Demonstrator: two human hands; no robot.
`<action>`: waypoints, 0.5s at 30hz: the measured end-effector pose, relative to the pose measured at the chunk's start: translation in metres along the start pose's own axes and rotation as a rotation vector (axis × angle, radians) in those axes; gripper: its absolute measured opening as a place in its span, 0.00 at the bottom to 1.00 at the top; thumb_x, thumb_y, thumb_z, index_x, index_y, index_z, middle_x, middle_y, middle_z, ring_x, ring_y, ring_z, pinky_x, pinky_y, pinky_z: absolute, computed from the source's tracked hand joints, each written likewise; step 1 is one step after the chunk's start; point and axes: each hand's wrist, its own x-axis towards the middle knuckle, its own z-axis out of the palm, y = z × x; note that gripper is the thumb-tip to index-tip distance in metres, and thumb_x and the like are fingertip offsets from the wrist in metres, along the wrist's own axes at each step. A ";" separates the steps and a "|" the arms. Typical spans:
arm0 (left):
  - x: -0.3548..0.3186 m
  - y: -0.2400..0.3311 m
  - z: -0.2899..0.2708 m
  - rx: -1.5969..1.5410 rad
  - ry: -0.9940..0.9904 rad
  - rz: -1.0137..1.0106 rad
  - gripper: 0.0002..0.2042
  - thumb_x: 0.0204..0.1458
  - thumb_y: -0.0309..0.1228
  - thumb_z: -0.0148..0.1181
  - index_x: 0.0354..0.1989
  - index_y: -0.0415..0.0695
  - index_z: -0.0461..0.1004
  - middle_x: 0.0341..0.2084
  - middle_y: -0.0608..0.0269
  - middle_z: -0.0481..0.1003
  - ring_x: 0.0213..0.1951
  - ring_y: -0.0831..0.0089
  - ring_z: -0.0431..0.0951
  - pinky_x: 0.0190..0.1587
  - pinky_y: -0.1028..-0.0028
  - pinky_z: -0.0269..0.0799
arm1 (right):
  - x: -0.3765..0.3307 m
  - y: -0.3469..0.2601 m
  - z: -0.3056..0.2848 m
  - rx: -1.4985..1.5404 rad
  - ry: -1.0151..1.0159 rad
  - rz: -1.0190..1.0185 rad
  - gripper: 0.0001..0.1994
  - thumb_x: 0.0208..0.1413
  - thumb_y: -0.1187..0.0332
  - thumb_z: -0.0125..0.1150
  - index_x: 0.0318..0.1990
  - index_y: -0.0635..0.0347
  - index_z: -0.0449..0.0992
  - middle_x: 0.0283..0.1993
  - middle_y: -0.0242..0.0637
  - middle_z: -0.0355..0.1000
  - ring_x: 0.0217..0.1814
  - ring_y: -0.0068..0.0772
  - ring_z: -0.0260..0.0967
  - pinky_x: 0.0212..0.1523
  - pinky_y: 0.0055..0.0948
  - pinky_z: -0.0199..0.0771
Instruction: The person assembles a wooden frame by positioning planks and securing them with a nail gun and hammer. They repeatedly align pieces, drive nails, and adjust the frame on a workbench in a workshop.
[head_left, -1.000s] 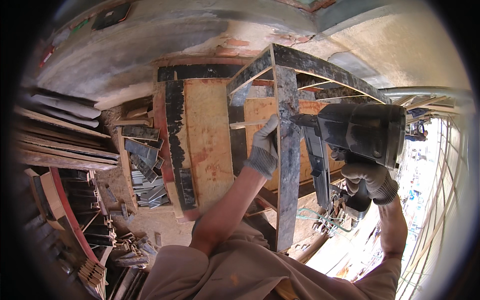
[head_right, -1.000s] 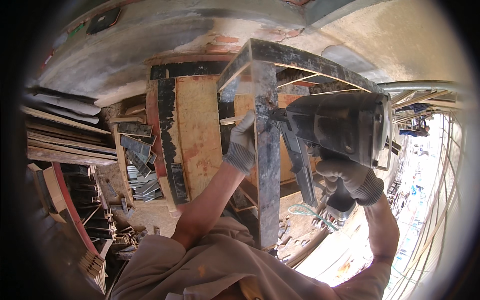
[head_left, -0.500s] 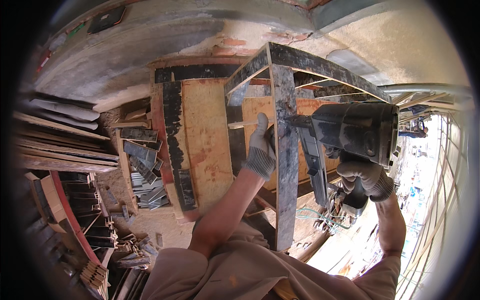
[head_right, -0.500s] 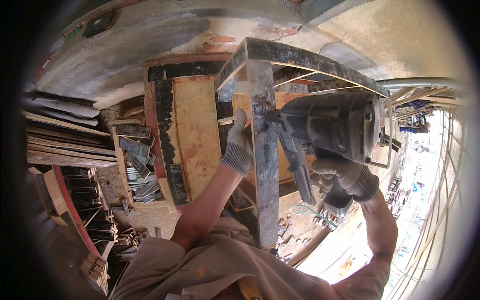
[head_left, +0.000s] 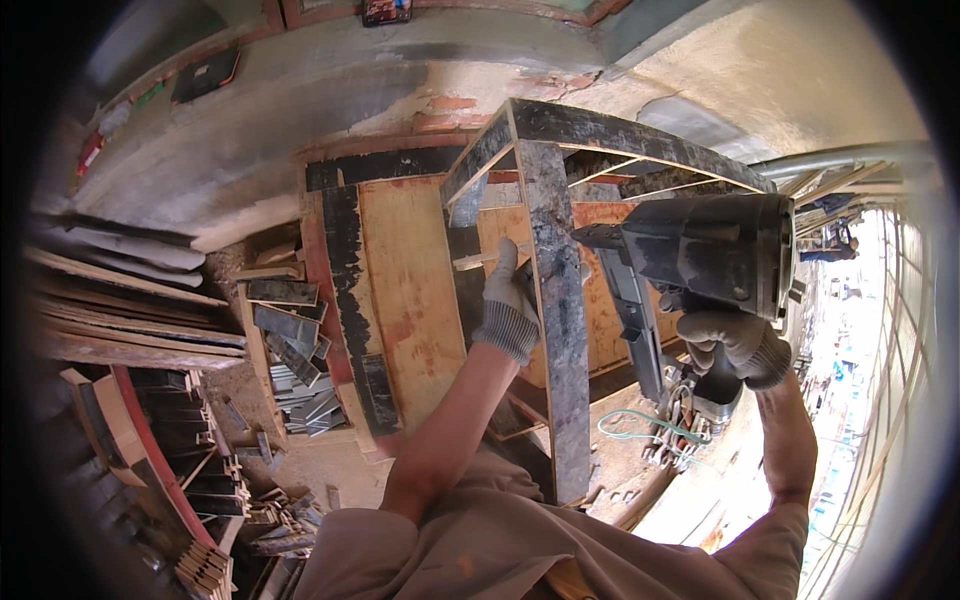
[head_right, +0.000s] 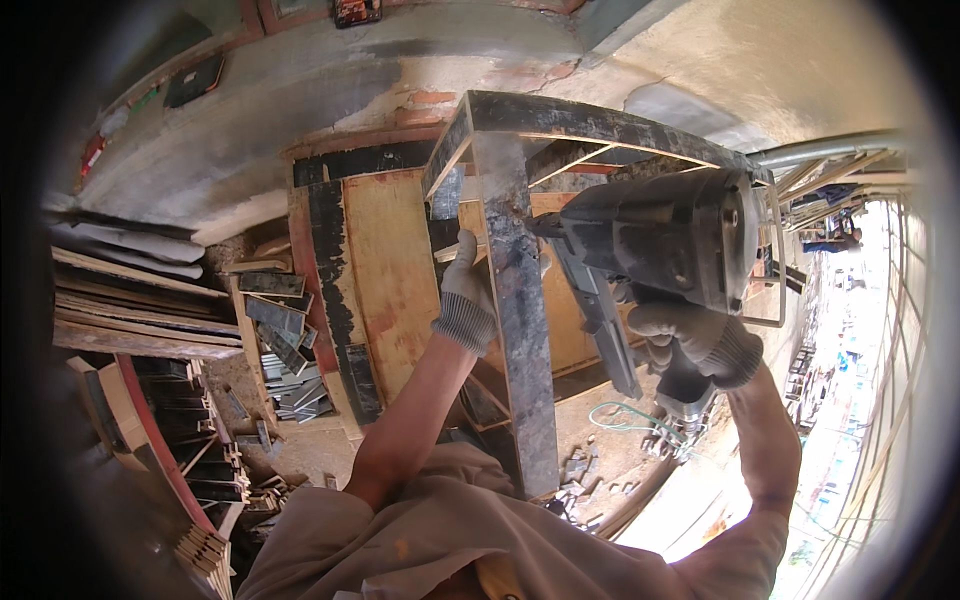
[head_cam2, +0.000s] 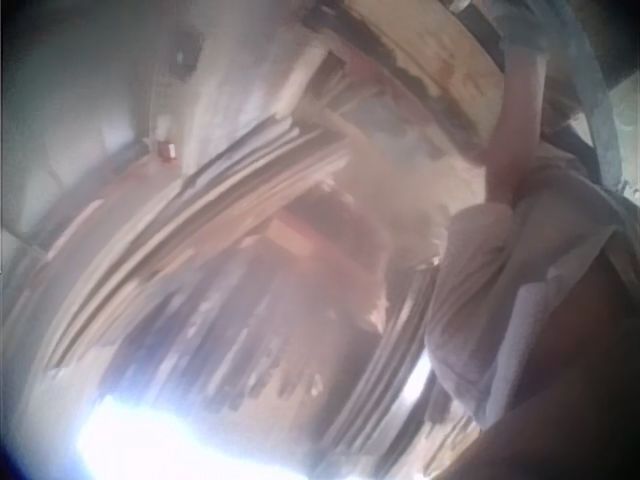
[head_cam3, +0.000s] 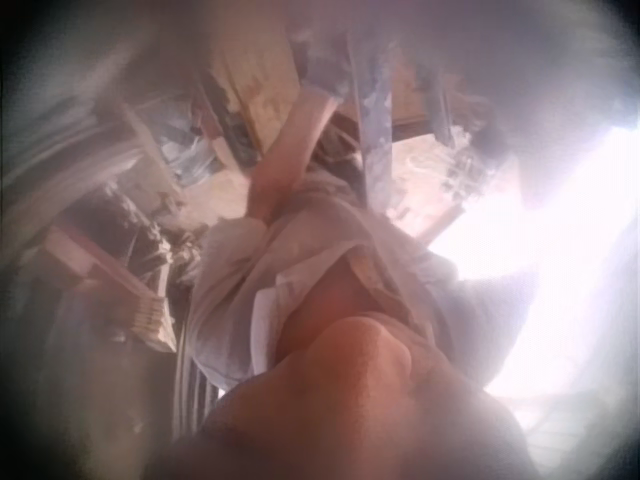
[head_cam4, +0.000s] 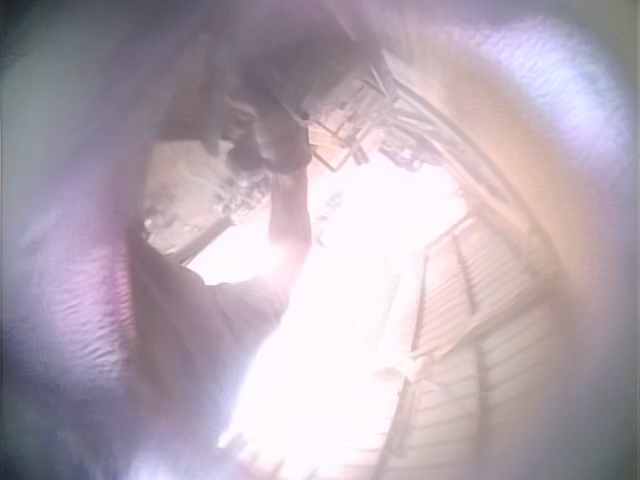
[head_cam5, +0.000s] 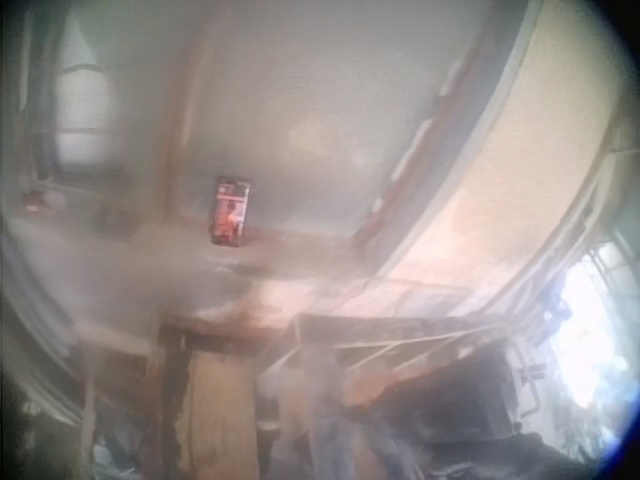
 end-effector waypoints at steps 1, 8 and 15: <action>-0.004 0.000 -0.001 0.073 0.063 0.042 0.38 0.63 0.63 0.48 0.61 0.35 0.68 0.49 0.45 0.79 0.48 0.52 0.82 0.49 0.53 0.81 | -0.008 0.004 -0.002 -0.006 0.013 0.005 0.08 0.51 0.76 0.62 0.21 0.61 0.71 0.18 0.31 0.64 0.15 0.28 0.67 0.18 0.26 0.69; -0.041 -0.023 -0.002 0.853 0.114 0.452 0.17 0.65 0.31 0.61 0.59 0.38 0.73 0.49 0.66 0.79 0.46 0.72 0.81 0.52 0.73 0.78 | -0.061 0.124 -0.035 0.138 0.087 0.075 0.06 0.60 0.71 0.63 0.38 0.65 0.81 0.24 0.35 0.71 0.27 0.28 0.74 0.30 0.29 0.74; -0.041 -0.019 0.005 1.297 0.132 0.715 0.14 0.57 0.23 0.67 0.52 0.36 0.79 0.43 0.66 0.81 0.42 0.77 0.78 0.47 0.76 0.73 | -0.120 0.313 -0.027 0.052 0.123 -0.028 0.06 0.56 0.70 0.67 0.39 0.59 0.78 0.25 0.31 0.73 0.23 0.23 0.71 0.24 0.26 0.72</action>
